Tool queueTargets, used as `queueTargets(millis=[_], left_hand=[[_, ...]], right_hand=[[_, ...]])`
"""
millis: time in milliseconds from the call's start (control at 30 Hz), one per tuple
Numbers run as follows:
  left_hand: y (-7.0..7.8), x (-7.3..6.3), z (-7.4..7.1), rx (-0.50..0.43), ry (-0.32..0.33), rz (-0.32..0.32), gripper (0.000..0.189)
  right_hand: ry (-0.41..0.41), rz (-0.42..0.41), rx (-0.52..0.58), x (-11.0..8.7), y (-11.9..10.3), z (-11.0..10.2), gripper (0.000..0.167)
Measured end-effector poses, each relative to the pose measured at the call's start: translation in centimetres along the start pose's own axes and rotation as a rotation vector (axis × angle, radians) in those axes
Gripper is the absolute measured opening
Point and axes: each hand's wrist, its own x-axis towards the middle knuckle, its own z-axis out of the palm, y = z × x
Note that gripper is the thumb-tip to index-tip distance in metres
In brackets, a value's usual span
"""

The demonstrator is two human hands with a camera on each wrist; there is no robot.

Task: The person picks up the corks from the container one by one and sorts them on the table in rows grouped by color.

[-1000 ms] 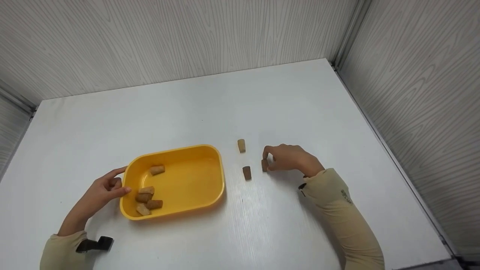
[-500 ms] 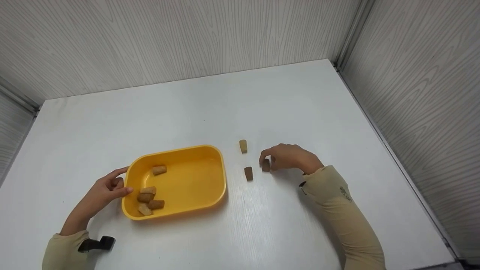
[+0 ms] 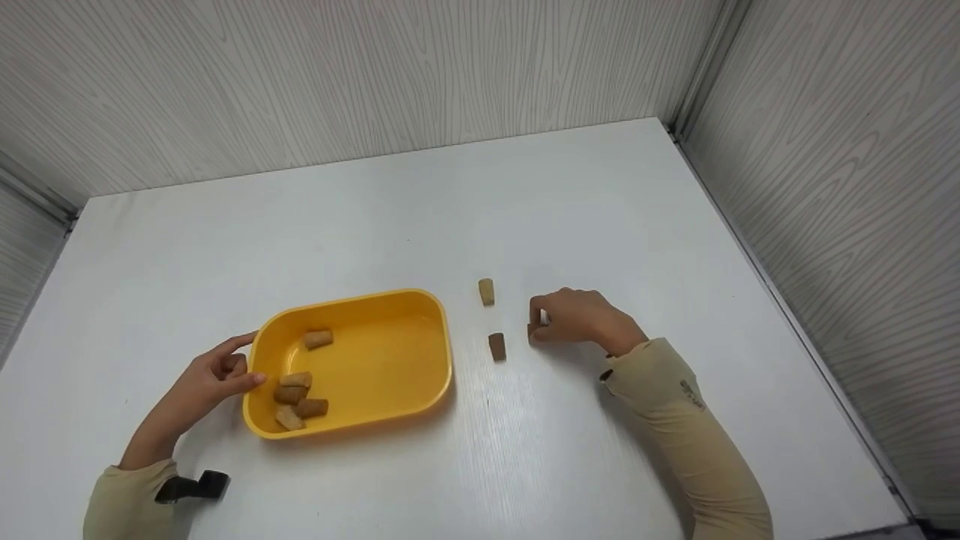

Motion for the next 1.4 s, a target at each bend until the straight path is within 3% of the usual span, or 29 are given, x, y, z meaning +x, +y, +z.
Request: queueTargets(millis=[267,433,567,867,1400], left_hand=[[-0.2,0.1,0.2,-0.019,-0.002,0.022,0.066],[0.0,0.0,0.1,-0.027,0.001,0.019,0.066],[0.2,-0.1,0.0,-0.033,-0.007,0.024,0.066],[0.1,-0.1,0.0,-0.033,-0.005,0.014,0.065],[0.2,-0.2,0.0,-0.026,0.001,0.019,0.066]], right_hand=[[-0.072,0.026,0.036,-1.0,0.7,-0.5,0.043],[-0.092,-0.027,-0.005,-0.8,0.7,-0.4,0.054],[-0.076,-0.054,-0.043,-0.4,0.6,-0.1,0.047],[-0.013,-0.009,0.003,-0.5,0.1,0.1,0.029],[-0.043,0.013,-0.066,-0.6,-0.6,0.9,0.032]])
